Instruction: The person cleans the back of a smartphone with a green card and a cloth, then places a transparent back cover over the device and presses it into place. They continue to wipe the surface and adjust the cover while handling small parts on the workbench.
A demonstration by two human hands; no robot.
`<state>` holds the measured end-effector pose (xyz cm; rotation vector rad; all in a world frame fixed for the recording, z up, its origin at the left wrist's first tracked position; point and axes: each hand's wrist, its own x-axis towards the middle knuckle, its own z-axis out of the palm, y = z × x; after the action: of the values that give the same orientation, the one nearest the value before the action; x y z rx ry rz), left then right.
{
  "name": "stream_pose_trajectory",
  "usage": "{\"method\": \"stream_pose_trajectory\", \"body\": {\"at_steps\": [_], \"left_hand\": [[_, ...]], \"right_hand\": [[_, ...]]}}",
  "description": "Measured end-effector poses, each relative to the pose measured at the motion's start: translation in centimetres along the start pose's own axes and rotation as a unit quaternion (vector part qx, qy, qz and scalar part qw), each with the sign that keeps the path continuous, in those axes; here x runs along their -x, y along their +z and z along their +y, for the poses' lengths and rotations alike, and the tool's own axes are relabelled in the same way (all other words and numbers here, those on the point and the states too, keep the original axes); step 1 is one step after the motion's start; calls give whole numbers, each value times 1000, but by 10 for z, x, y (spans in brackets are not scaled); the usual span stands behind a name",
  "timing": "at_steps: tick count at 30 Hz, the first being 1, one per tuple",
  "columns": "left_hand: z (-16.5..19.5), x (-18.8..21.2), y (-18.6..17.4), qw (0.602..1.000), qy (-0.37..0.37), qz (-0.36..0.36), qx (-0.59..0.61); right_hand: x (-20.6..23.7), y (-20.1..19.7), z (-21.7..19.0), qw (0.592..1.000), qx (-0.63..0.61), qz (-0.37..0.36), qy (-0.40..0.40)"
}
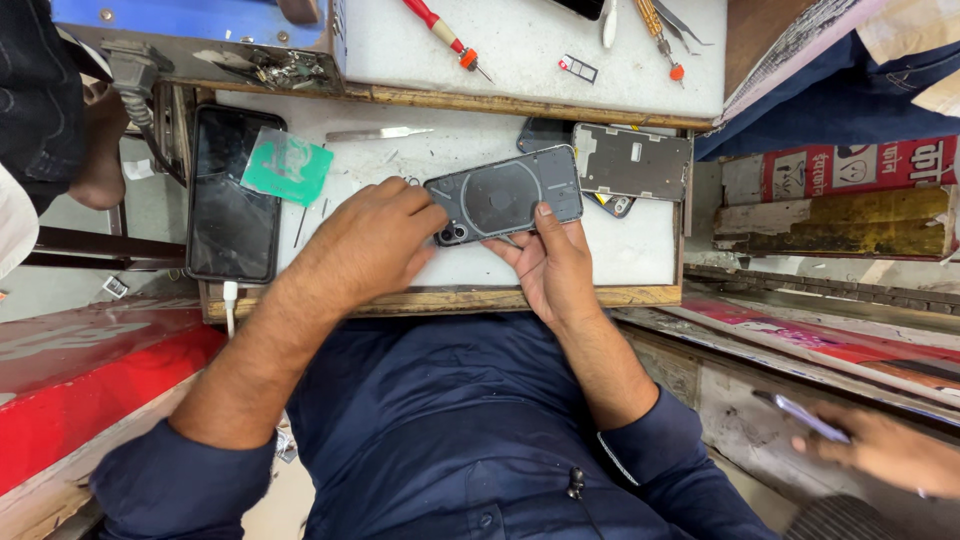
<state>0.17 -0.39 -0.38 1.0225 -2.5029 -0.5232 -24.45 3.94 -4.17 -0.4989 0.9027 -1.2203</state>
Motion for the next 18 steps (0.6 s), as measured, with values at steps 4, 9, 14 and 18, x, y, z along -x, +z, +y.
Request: {"method": "stream_pose_trajectory", "body": {"at_steps": [4, 9, 14, 18], "left_hand": [[13, 6, 10, 998, -52, 19, -1], [29, 14, 20, 977, -125, 140, 99], [40, 19, 28, 869, -331, 219, 297], [30, 30, 30, 790, -298, 247, 476]], "right_hand": [[2, 0, 1, 1000, -5, -9, -6], [7, 3, 0, 999, -37, -13, -33], [9, 21, 6, 993, -89, -39, -71], [12, 32, 7, 991, -99, -45, -82]]}}
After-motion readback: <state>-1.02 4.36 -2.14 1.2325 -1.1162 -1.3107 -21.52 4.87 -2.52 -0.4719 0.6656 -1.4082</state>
